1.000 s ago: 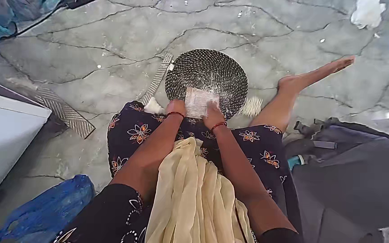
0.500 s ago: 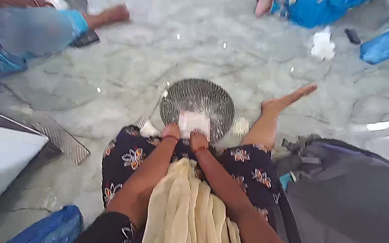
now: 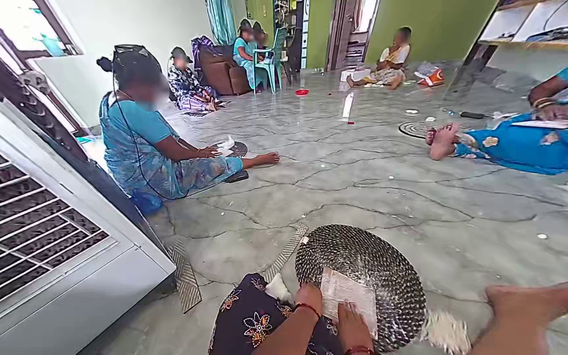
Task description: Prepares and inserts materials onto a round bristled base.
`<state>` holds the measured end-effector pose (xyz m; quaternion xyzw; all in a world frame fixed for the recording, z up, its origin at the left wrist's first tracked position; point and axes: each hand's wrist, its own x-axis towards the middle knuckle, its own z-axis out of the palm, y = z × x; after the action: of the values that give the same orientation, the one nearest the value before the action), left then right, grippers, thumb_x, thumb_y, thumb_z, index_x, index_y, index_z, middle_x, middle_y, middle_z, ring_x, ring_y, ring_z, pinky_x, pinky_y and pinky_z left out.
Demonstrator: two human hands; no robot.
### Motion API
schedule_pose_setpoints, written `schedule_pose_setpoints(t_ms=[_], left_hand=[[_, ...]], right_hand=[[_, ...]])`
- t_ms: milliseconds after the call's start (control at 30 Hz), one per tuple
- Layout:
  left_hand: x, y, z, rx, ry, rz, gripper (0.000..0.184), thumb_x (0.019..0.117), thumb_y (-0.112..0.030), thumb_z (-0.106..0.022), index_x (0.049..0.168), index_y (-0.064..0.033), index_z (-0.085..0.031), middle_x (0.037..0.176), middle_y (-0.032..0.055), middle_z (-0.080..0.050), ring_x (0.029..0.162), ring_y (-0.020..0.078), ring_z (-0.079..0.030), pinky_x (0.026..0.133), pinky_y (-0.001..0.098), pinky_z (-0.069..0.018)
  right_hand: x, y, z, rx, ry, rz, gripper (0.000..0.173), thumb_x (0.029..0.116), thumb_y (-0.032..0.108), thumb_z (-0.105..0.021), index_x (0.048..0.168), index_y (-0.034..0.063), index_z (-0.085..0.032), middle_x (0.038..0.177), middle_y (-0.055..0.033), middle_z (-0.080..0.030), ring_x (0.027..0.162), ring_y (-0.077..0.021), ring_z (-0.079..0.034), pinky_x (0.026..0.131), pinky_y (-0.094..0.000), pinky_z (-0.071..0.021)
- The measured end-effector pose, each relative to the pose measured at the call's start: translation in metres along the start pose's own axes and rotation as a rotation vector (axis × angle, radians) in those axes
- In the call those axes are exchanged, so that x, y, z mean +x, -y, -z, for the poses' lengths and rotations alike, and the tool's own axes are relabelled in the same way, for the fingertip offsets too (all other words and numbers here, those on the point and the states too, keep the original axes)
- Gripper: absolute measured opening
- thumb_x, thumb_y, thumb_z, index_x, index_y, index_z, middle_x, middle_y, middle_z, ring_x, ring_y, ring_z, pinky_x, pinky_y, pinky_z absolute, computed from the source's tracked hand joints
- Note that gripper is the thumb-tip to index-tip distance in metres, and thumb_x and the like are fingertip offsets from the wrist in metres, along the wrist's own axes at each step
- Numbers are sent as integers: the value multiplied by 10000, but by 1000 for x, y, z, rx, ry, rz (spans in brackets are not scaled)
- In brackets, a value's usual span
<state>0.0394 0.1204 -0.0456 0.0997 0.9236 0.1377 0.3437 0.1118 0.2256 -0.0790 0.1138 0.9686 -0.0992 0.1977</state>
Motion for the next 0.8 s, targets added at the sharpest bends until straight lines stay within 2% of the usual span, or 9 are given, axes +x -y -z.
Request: schedule_pose_setpoints(t_ms=[67,133,200,367,500,567,600,700,800], left_hand=[[1,3,2,6,-8,-28,367,1033,-54,-537,1381,35,-611,1541,250,-491,1451,431,-450,1151,593,-428],[4,4,0,3,-15,-48,360,1024,-45,-542,1367,21,-629,1524,242,-512,1445,427,-457,1150,595,-428],[5,2,1,-10,-21,-45,355,1023,-36,-534,1357,20,-636,1526,237,-511,1441,428,-461,1142,600,-436],[0,-3,6,-9,14,-16,351,1022,-23,-533,1351,49,-630,1536,254,-495,1440,436,-462,1138,612,-434],[-9,-4,2,28,33,-8,352,1031,4,-506,1358,93,-600,1556,270,-464,1456,446,-437,1146,603,-429],[-9,-4,3,34,21,-9,347,1035,2,-497,1352,98,-600,1548,275,-469,1447,450,-447,1138,607,-434],[-8,-3,3,25,17,-9,349,1041,-13,-497,1357,95,-598,1547,272,-471,1446,448,-448,1140,607,-430],[2,0,0,-17,-11,-17,352,1037,-73,-542,1347,73,-620,1534,259,-496,1434,436,-470,1141,603,-435],[8,1,5,-11,-11,-1,353,1007,-69,-583,1331,62,-636,1525,261,-503,1436,432,-467,1133,608,-443]], right_hand=[[3,0,5,9,-29,4,715,1026,225,-622,1599,-37,-284,1646,-269,-313,1552,-421,-264,1241,-581,-233],[11,-6,11,-36,30,25,852,1009,300,-644,1644,10,-155,1717,-215,-141,1595,-391,-132,1254,-619,-152],[20,-11,14,-93,117,53,828,1045,371,-581,1654,41,-128,1734,-172,-91,1604,-362,-102,1255,-633,-130],[12,-4,-1,-33,45,31,662,1079,239,-529,1625,4,-240,1698,-220,-216,1586,-389,-179,1256,-600,-174],[-6,2,-9,-3,-49,21,484,1057,81,-507,1504,-91,-436,1569,-294,-431,1515,-422,-352,1243,-549,-254],[-8,1,-6,10,-82,18,453,1052,121,-535,1456,-80,-504,1551,-293,-456,1495,-427,-381,1227,-566,-272],[-5,-1,-4,27,-83,24,503,1048,170,-565,1489,-56,-479,1589,-282,-409,1518,-433,-338,1231,-588,-249],[12,-10,4,-40,60,54,780,1049,351,-581,1647,42,-188,1719,-200,-150,1595,-392,-129,1254,-632,-145],[23,-12,7,-102,131,83,791,1063,368,-549,1656,50,-134,1734,-176,-84,1607,-368,-74,1253,-649,-118]])
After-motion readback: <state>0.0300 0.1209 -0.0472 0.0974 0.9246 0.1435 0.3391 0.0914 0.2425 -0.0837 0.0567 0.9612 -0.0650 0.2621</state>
